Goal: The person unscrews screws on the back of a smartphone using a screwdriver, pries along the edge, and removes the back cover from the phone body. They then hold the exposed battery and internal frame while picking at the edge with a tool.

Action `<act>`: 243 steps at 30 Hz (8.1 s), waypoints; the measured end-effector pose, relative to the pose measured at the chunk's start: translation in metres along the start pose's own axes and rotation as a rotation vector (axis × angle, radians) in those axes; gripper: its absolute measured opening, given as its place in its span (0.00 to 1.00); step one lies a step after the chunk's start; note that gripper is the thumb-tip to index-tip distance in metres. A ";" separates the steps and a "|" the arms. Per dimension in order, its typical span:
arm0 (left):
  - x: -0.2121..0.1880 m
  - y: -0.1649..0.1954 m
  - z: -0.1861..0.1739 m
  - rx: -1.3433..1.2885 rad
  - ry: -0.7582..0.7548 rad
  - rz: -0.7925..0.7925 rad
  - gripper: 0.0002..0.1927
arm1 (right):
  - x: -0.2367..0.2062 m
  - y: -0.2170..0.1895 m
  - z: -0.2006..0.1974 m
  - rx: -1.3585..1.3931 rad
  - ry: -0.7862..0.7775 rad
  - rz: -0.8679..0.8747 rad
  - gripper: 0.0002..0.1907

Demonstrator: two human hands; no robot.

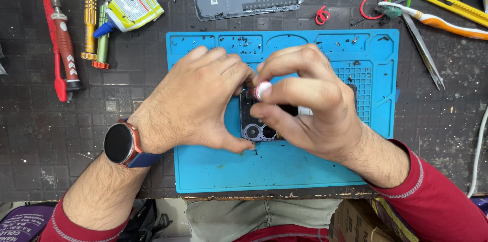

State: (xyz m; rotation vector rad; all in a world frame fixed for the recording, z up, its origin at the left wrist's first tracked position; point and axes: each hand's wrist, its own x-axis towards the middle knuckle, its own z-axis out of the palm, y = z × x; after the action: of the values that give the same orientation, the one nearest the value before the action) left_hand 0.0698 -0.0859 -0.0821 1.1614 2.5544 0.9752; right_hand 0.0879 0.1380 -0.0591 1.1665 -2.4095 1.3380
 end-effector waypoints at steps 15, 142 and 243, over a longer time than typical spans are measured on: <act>0.001 -0.001 0.001 0.049 0.031 0.053 0.42 | -0.001 -0.002 0.001 0.140 0.039 0.088 0.20; -0.003 0.005 -0.010 -0.117 0.081 -0.079 0.09 | -0.029 0.007 0.017 0.342 0.129 0.142 0.22; 0.002 -0.014 0.007 -0.005 0.293 0.110 0.06 | -0.003 -0.021 -0.013 0.191 -0.238 -0.141 0.14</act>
State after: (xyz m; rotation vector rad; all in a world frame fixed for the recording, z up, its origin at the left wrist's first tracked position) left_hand 0.0627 -0.0874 -0.0961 1.2523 2.7292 1.2610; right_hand 0.1014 0.1439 -0.0392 1.5971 -2.3359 1.4861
